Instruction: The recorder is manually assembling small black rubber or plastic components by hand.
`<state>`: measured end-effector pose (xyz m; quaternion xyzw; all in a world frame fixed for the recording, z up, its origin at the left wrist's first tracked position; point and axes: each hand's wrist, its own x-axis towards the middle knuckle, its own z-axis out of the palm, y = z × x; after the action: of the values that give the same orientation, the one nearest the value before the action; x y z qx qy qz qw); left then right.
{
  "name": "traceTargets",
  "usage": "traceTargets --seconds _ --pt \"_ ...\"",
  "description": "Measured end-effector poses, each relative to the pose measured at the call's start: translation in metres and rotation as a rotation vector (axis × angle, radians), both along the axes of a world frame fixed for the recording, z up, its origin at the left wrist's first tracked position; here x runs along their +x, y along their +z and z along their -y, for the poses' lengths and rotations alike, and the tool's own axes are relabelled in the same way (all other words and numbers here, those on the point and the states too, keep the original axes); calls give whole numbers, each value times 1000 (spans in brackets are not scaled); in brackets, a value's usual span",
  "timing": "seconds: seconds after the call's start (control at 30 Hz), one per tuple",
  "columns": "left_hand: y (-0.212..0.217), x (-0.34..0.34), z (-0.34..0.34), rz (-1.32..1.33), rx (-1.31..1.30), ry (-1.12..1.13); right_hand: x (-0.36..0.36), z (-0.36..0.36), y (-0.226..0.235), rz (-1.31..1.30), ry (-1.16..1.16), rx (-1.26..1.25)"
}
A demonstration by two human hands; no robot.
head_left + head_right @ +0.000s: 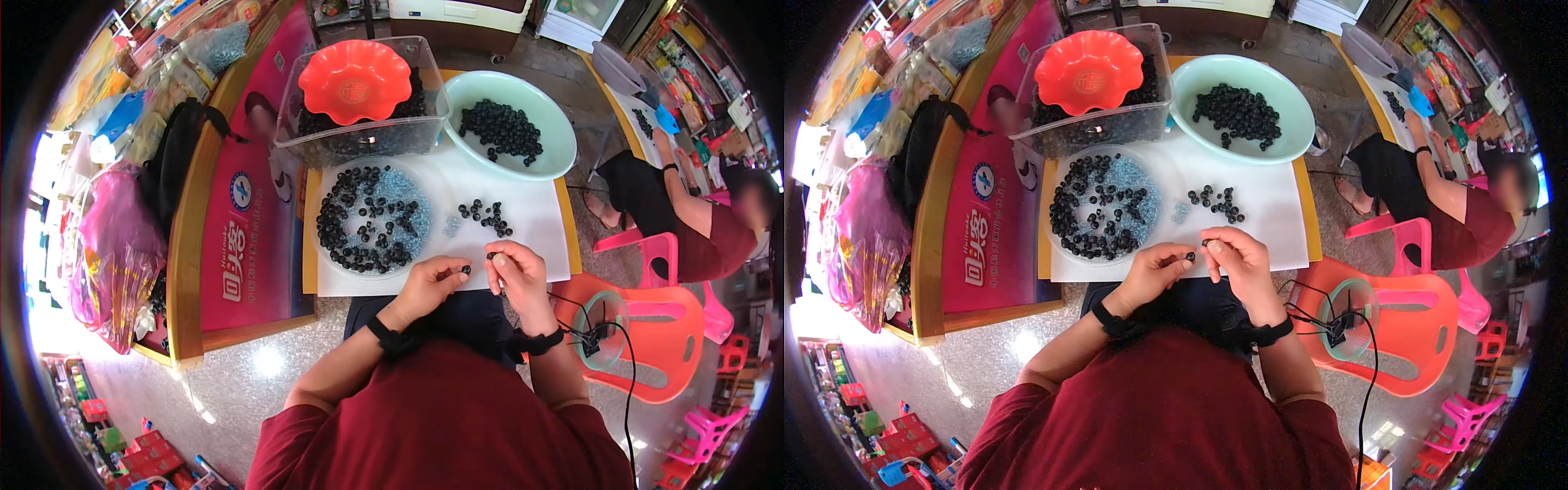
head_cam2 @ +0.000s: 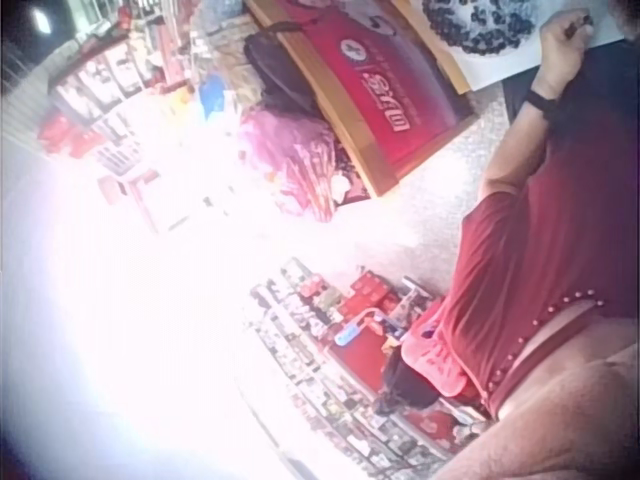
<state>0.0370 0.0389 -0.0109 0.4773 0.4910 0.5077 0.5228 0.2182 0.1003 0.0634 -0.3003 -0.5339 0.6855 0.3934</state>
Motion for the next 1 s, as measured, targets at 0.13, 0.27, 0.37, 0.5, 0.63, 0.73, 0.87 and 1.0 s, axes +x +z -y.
traceTargets --seconds 0.13,0.27,0.37,0.5,0.63,0.73,0.87,1.0 --pt "4 1 1 64 -43 -15 -3 3 3 -8 -2 141" --pt "18 -1 3 100 -16 -5 -4 4 4 -51 11 256" --pt "34 -3 4 109 76 -11 -4 8 10 -68 9 275" --pt "65 -3 7 204 72 11 -3 11 18 -88 18 266" --pt "80 -6 8 220 147 16 -3 14 21 -69 15 264" --pt "88 -8 10 232 163 26 -4 16 24 -64 15 251" --pt "90 -5 9 276 145 42 -6 18 25 -55 26 253" --pt "89 -2 8 318 156 45 -12 22 21 -37 -22 241"
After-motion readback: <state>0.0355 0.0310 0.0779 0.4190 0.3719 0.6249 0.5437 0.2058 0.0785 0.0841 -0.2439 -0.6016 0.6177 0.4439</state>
